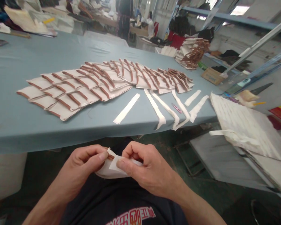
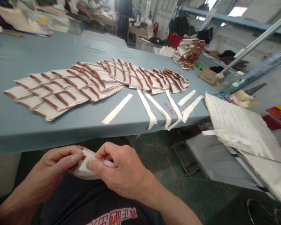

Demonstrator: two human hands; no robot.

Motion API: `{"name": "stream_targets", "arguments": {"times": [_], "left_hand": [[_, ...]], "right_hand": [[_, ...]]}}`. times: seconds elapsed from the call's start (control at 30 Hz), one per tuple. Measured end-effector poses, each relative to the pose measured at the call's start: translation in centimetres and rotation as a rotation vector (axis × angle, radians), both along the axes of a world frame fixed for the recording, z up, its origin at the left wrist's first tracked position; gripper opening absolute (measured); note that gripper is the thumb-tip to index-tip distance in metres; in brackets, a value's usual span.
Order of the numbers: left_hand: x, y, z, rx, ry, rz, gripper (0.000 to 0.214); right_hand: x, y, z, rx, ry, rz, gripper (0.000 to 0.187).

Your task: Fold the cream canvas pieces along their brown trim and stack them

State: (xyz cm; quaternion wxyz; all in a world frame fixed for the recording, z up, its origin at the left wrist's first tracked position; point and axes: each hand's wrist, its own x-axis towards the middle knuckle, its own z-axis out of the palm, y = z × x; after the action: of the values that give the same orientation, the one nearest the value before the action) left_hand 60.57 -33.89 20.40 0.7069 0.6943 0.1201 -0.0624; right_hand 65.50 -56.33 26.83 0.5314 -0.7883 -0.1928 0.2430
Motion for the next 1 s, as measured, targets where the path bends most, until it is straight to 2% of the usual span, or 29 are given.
{"name": "stream_targets", "arguments": {"times": [0.1, 0.3, 1.0], "left_hand": [[0.6, -0.2, 0.6, -0.069, 0.014, 0.001, 0.042], [0.8, -0.8, 1.8, -0.12, 0.016, -0.048, 0.049], [0.2, -0.1, 0.8, -0.086, 0.03, -0.067, 0.056]], "right_hand": [[0.1, 0.3, -0.1, -0.065, -0.011, -0.01, 0.031], [0.1, 0.2, 0.0, -0.038, 0.001, -0.014, 0.031], [0.1, 1.6, -1.4, -0.119, -0.022, -0.034, 0.036]]}}
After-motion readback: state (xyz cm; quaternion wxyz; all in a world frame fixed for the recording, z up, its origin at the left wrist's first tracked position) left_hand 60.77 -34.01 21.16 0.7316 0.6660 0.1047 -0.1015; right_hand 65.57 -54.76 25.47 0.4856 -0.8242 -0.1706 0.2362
